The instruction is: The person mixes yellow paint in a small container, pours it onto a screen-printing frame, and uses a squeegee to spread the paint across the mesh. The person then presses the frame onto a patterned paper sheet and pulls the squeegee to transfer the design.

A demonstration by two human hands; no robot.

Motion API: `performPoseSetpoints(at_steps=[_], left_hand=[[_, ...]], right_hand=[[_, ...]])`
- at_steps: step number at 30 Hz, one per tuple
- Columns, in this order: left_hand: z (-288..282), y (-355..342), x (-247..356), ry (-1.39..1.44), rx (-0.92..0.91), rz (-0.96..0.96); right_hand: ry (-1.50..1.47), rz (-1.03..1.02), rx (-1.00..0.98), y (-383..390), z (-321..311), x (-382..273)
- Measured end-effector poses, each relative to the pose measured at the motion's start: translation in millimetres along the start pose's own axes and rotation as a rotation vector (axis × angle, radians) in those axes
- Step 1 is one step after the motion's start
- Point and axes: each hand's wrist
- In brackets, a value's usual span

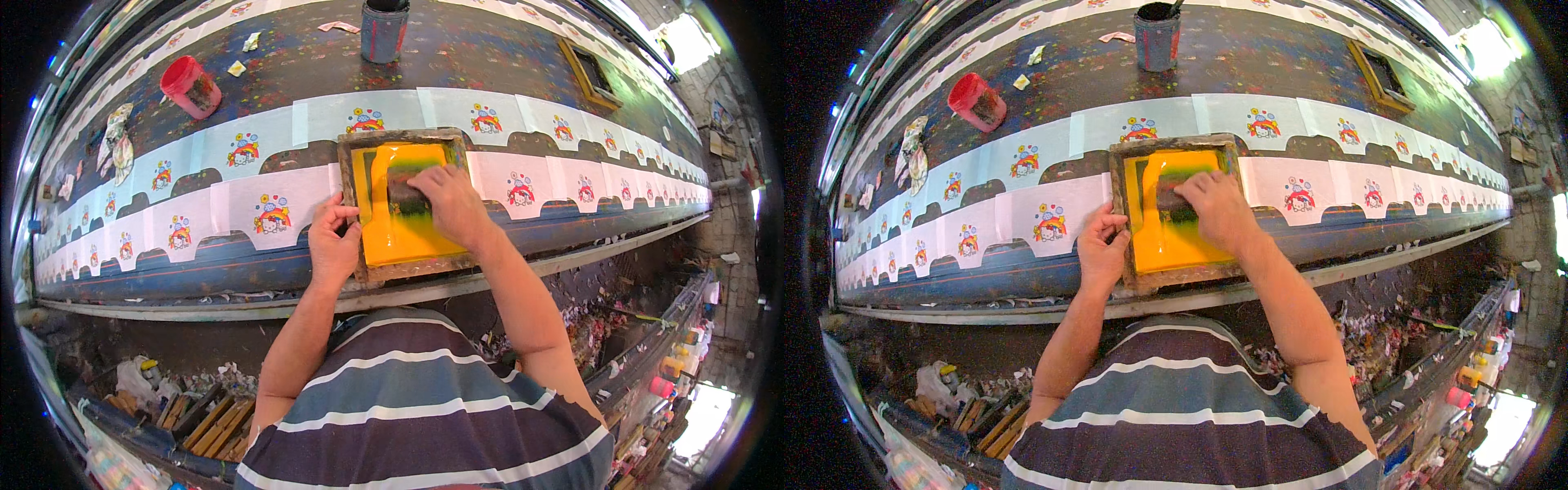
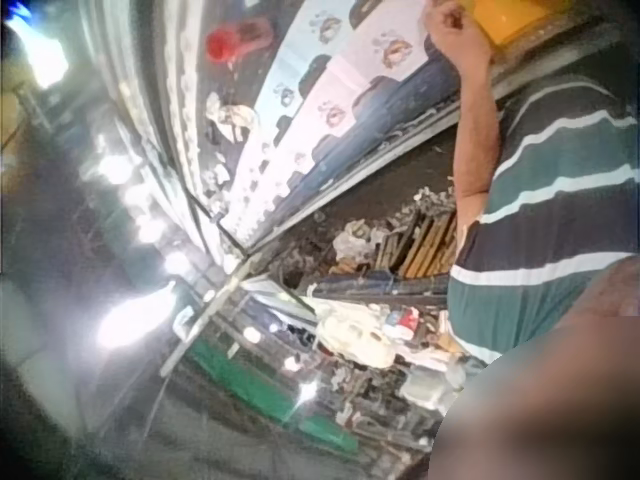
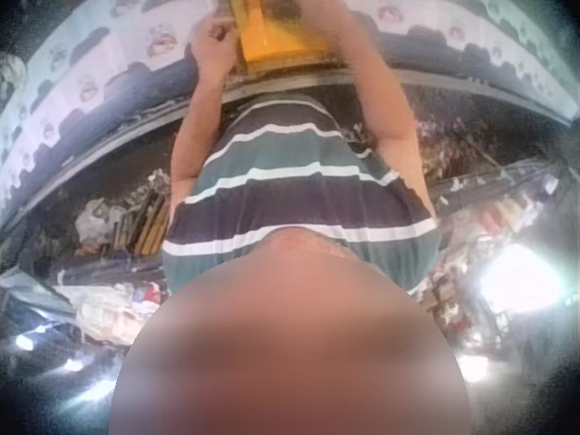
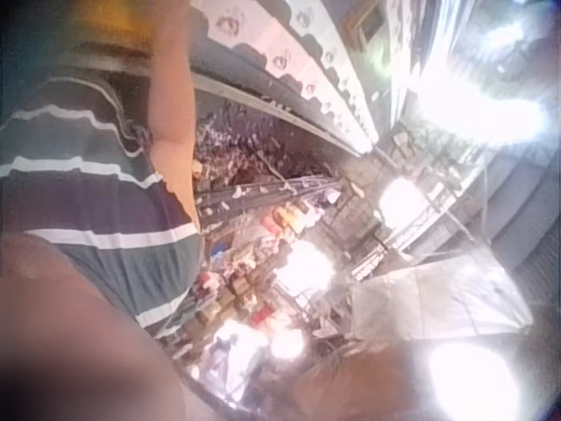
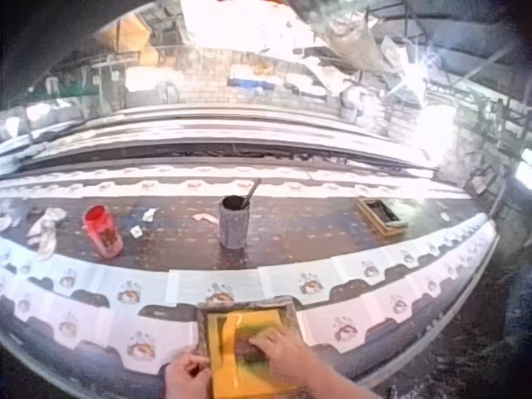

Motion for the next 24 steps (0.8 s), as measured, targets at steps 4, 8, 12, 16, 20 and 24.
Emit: performPoseSetpoints(at_steps=[4, 8, 12, 16, 20, 24], left_hand=[[4.1, 5.1, 0.9, 0.024, 0.014, 0.023], [12.1, 7.6, -6.0, 0.071, 0.052, 0.111], [13.4, 9.4, -11.4, -0.288, 0.071, 0.203], [13.7, 12.6, -8.0, -0.395, 0.076, 0.22], [16.0, 9.3, 3.7, -0.378, 0.106, 0.156], [31.2, 13.9, 18.2, -0.405, 0.146, 0.224]], right_hand=[[-0.026, -0.066, -0.012, 43.4, 5.7, -28.3], [-0.077, -0.051, -0.041, 74.0, 6.1, -52.7], [-0.129, -0.054, -0.038, 88.5, 2.8, -64.8], [-0.243, -0.059, 0.019, 104.4, 2.5, -65.3], [-0.306, 0.078, 0.331, 127.4, 12.6, -53.1], [-0.602, 0.329, 0.488, 159.2, 26.3, -32.8]])
Point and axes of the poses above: each hand's wrist, its own y-axis away from the middle knuckle, its own z-axis out of the palm, x = y × z, and after that the axes turned 13 degrees about -x, right-handed
